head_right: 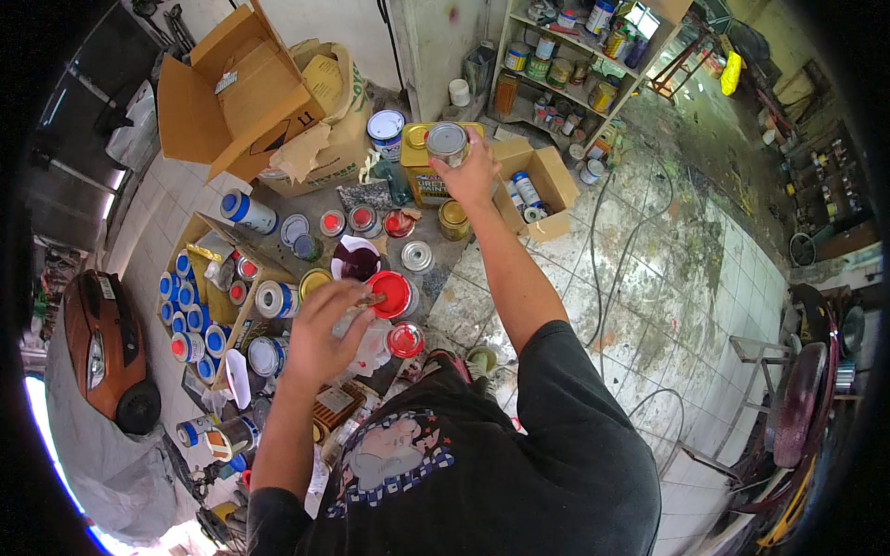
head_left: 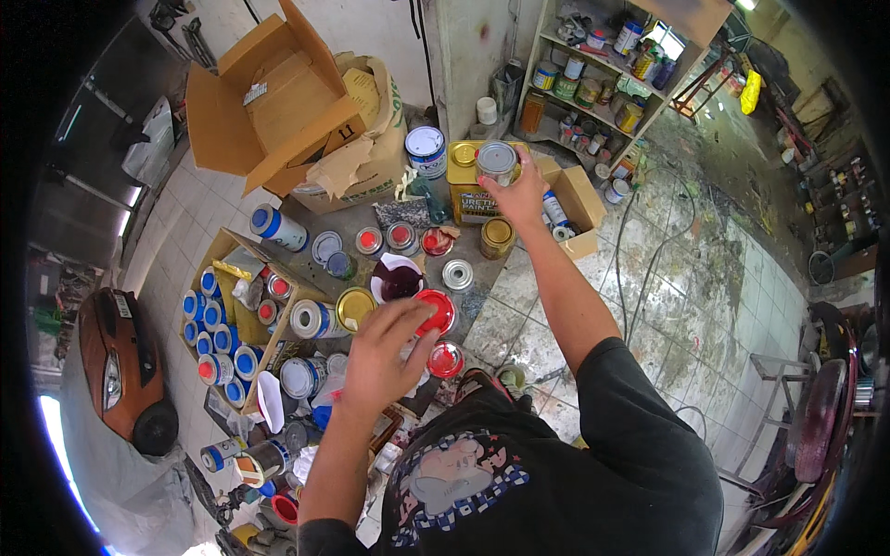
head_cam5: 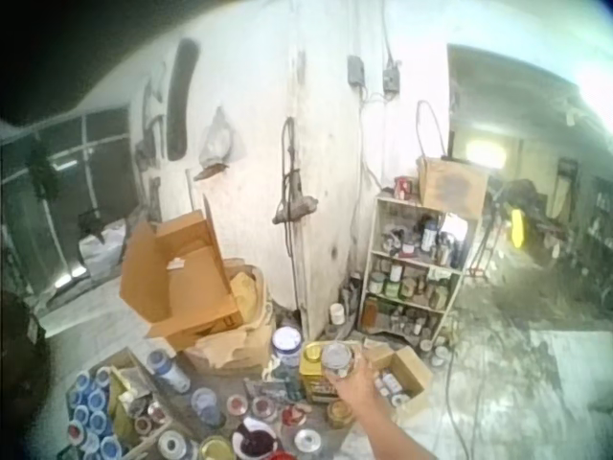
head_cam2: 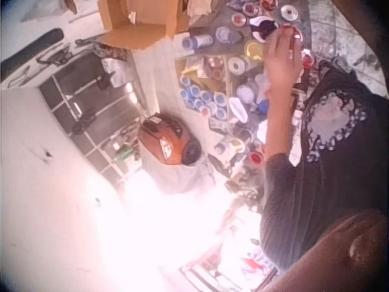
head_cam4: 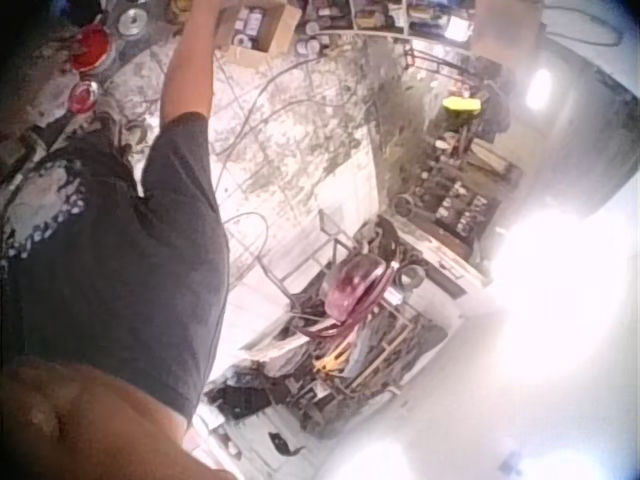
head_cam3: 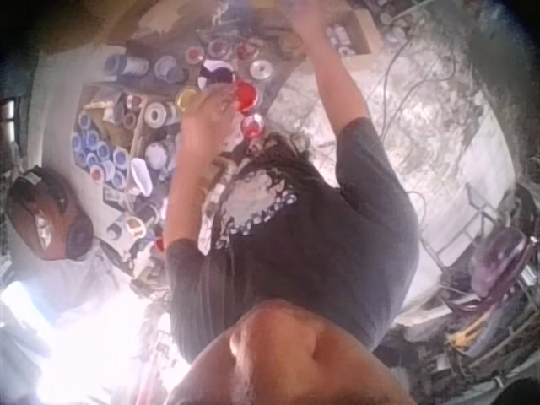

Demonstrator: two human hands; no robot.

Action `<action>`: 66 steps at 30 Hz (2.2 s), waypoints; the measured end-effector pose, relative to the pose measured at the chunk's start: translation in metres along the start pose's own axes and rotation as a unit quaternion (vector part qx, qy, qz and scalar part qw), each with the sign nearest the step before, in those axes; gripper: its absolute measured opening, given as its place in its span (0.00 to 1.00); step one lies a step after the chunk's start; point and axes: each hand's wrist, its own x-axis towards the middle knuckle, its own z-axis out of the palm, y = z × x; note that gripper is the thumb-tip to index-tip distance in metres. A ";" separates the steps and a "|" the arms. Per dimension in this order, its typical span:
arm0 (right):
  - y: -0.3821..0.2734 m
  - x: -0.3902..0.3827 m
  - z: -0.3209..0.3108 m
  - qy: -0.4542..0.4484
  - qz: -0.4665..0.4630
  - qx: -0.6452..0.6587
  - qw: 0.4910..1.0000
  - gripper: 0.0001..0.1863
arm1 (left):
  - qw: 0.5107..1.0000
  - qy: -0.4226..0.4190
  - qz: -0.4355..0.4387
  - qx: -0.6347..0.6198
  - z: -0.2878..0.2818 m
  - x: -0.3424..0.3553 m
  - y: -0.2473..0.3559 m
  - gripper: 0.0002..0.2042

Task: The person mixes red paint in a small container using a stir stick, then pours the paint into a spray gun cup. They wipe the cup with a cloth and walk to a car with its hood masked off. The person then spray paints the car hood red.

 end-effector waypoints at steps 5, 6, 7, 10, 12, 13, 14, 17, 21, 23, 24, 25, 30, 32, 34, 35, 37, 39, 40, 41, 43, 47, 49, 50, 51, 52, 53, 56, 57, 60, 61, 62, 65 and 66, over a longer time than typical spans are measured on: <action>-0.029 -0.042 -0.020 -0.119 -0.134 0.113 0.977 0.45 | 0.999 -0.012 0.041 0.020 0.002 0.053 -0.014 0.20; -0.038 -0.056 -0.030 -0.156 -0.164 0.138 0.964 0.44 | 0.999 -0.024 0.043 0.016 0.005 0.062 -0.018 0.21; -0.043 -0.068 -0.037 -0.192 -0.187 0.165 0.949 0.44 | 0.998 -0.043 0.044 0.012 0.008 0.072 -0.022 0.23; -0.057 -0.096 -0.054 -0.294 -0.197 0.160 0.921 0.44 | 0.992 -0.070 0.085 0.055 0.021 0.078 -0.042 0.27; -0.053 -0.108 -0.053 -0.314 -0.209 0.174 0.910 0.44 | 0.990 -0.107 0.082 0.042 0.029 0.070 -0.055 0.26; -0.051 -0.116 -0.053 -0.325 -0.202 0.180 0.906 0.44 | 0.989 -0.118 0.079 0.043 0.033 0.062 -0.061 0.25; -0.051 -0.123 -0.055 -0.334 -0.193 0.181 0.905 0.44 | 0.988 -0.130 0.079 0.039 0.039 0.055 -0.067 0.25; -0.048 -0.136 -0.053 -0.359 -0.197 0.192 0.892 0.43 | 0.991 -0.121 0.050 0.030 0.049 0.028 -0.081 0.24; -0.042 -0.149 -0.053 -0.404 -0.183 0.150 0.884 0.43 | 0.991 -0.127 0.024 -0.023 0.059 0.009 -0.089 0.27; -0.043 -0.152 -0.052 -0.398 -0.187 0.161 0.884 0.43 | 0.990 -0.138 0.004 -0.038 0.057 0.005 -0.088 0.28; -0.046 -0.152 -0.052 -0.396 -0.189 0.166 0.883 0.42 | 0.991 -0.118 -0.019 -0.057 0.058 0.001 -0.091 0.28; -0.045 -0.152 -0.051 -0.394 -0.206 0.161 0.881 0.42 | 0.992 -0.097 -0.042 -0.075 0.060 -0.003 -0.095 0.28; -0.035 -0.144 -0.038 -0.393 -0.260 0.105 0.876 0.42 | 0.977 0.048 -0.089 -0.186 0.051 -0.006 -0.109 0.33; -0.034 -0.143 -0.033 -0.401 -0.295 0.051 0.866 0.42 | 0.967 0.096 -0.086 -0.218 0.054 -0.012 -0.120 0.35; -0.034 -0.143 -0.027 -0.410 -0.319 0.012 0.854 0.43 | 0.961 0.091 -0.097 -0.241 0.056 -0.018 -0.128 0.37; -0.034 -0.143 -0.026 -0.416 -0.325 0.000 0.849 0.43 | 0.958 0.083 -0.109 -0.252 0.056 -0.020 -0.126 0.37; -0.033 -0.142 -0.021 -0.425 -0.342 -0.021 0.838 0.43 | 0.960 0.065 -0.128 -0.241 0.053 -0.025 -0.124 0.36; -0.038 -0.143 -0.016 -0.436 -0.367 -0.036 0.821 0.42 | 0.956 0.085 -0.132 -0.247 0.057 -0.033 -0.125 0.36; -0.040 -0.144 -0.014 -0.438 -0.388 -0.053 0.809 0.42 | 0.954 0.096 -0.134 -0.249 0.058 -0.037 -0.127 0.35; -0.044 -0.144 -0.015 -0.439 -0.409 -0.070 0.797 0.43 | 0.966 0.105 -0.123 -0.203 0.059 -0.040 -0.128 0.34; -0.052 -0.146 -0.014 -0.442 -0.441 -0.103 0.775 0.43 | 0.966 0.140 -0.111 -0.186 0.062 -0.046 -0.130 0.34; -0.056 -0.149 -0.012 -0.425 -0.487 -0.143 0.749 0.43 | 0.945 0.172 -0.143 -0.237 0.062 -0.057 -0.124 0.33; -0.052 -0.148 -0.010 -0.414 -0.500 -0.156 0.745 0.42 | 0.939 0.210 -0.130 -0.240 0.065 -0.061 -0.120 0.34; -0.054 -0.149 -0.009 -0.418 -0.501 -0.155 0.742 0.42 | 0.934 0.211 -0.143 -0.251 0.064 -0.064 -0.118 0.35; -0.057 -0.149 -0.009 -0.422 -0.502 -0.155 0.739 0.43 | 0.929 0.212 -0.154 -0.263 0.063 -0.067 -0.117 0.35; -0.058 -0.149 -0.008 -0.426 -0.503 -0.155 0.736 0.43 | 0.923 0.212 -0.166 -0.274 0.063 -0.070 -0.116 0.35; -0.064 -0.151 -0.009 -0.433 -0.500 -0.161 0.732 0.42 | 0.928 0.226 -0.158 -0.249 0.064 -0.073 -0.115 0.36; -0.071 -0.154 -0.010 -0.439 -0.504 -0.166 0.725 0.42 | 0.926 0.230 -0.171 -0.247 0.066 -0.081 -0.115 0.36; -0.073 -0.155 -0.010 -0.440 -0.503 -0.167 0.724 0.42 | 0.925 0.241 -0.159 -0.247 0.066 -0.082 -0.116 0.36; -0.075 -0.157 -0.012 -0.441 -0.505 -0.171 0.723 0.41 | 0.925 0.247 -0.162 -0.237 0.066 -0.083 -0.115 0.38; -0.074 -0.157 -0.012 -0.439 -0.507 -0.172 0.721 0.41 | 0.922 0.248 -0.163 -0.251 0.066 -0.083 -0.115 0.38; -0.076 -0.159 -0.011 -0.438 -0.509 -0.172 0.721 0.40 | 0.922 0.252 -0.160 -0.247 0.065 -0.084 -0.116 0.38; -0.080 -0.161 -0.012 -0.440 -0.516 -0.187 0.711 0.39 | 0.922 0.258 -0.156 -0.244 0.064 -0.086 -0.115 0.37; -0.081 -0.161 -0.012 -0.441 -0.515 -0.191 0.709 0.39 | 0.920 0.256 -0.159 -0.249 0.063 -0.086 -0.114 0.37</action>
